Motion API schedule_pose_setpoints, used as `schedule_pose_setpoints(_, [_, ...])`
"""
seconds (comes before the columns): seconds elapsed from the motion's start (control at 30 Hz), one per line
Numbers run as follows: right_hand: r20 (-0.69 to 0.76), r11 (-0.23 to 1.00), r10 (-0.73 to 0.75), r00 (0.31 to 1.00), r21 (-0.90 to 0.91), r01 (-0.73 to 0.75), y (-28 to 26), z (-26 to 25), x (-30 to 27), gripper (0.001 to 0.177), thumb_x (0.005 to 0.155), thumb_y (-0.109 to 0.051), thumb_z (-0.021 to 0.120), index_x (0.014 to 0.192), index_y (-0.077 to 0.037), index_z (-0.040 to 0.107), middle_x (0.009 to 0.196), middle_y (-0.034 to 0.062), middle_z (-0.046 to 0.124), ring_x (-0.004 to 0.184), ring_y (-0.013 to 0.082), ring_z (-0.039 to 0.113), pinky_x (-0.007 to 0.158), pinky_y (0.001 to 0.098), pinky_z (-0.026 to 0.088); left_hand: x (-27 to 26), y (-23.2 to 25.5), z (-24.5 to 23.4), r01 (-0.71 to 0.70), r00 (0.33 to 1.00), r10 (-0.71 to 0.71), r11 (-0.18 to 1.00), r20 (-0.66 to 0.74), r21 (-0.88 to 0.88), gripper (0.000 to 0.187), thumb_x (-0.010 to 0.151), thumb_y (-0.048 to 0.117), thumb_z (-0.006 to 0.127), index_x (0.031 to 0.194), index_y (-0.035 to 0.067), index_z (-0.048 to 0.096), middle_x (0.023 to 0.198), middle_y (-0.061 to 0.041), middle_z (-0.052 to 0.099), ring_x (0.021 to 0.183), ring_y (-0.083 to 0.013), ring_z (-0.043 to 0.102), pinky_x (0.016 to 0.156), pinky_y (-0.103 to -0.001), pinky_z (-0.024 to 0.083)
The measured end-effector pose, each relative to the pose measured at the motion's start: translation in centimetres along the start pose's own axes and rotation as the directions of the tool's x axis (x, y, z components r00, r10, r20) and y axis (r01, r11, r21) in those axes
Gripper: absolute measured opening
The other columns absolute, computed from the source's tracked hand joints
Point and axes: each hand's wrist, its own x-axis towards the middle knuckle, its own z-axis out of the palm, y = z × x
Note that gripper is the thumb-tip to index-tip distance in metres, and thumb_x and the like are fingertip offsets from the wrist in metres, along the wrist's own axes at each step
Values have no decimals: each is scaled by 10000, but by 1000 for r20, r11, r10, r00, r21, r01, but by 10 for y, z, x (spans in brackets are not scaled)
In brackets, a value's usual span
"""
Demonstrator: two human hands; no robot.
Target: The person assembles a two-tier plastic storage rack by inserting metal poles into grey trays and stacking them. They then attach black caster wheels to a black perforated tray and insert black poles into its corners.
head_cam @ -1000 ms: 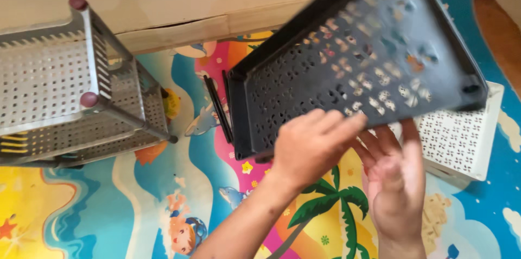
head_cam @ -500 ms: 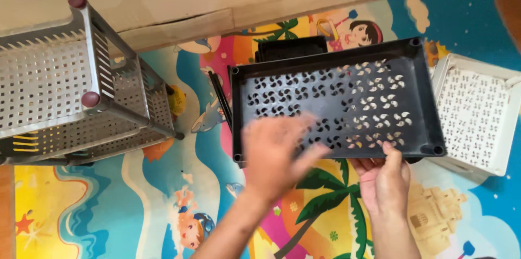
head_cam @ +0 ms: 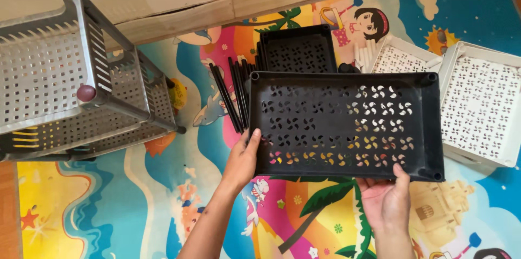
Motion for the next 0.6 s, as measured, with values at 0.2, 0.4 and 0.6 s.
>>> schedule_pose_setpoints(0.2, [55,997,14,998,-70,-10,4,1,-7,496,999,-474,467,1387,-169,521,1317,69,613,1228,265,590,1061,504,466,-9,-5,-8,24,1000,-26,989,-10,-148,502,1041,426,494,1245,1,667,940,-55,672,835,-155,636,782,-305,518])
schedule_pose_setpoints(0.4, [679,993,-29,734,-67,101,42,-70,10,808,886,-480,718,1526,-86,420,1509,114,538,1368,315,531,1074,583,487,-17,-17,-21,-63,995,45,978,-90,-201,498,1024,408,505,1286,12,655,1112,-55,731,992,-114,651,915,-264,502])
schedule_pose_setpoints(0.6, [305,455,325,895,-880,135,134,-160,2,626,958,-367,674,1494,-77,528,1391,111,656,1269,272,676,1068,386,522,-32,-25,-32,-5,996,-8,988,-85,-152,517,1023,404,498,1308,1,653,1112,-68,740,986,-128,661,921,-275,506])
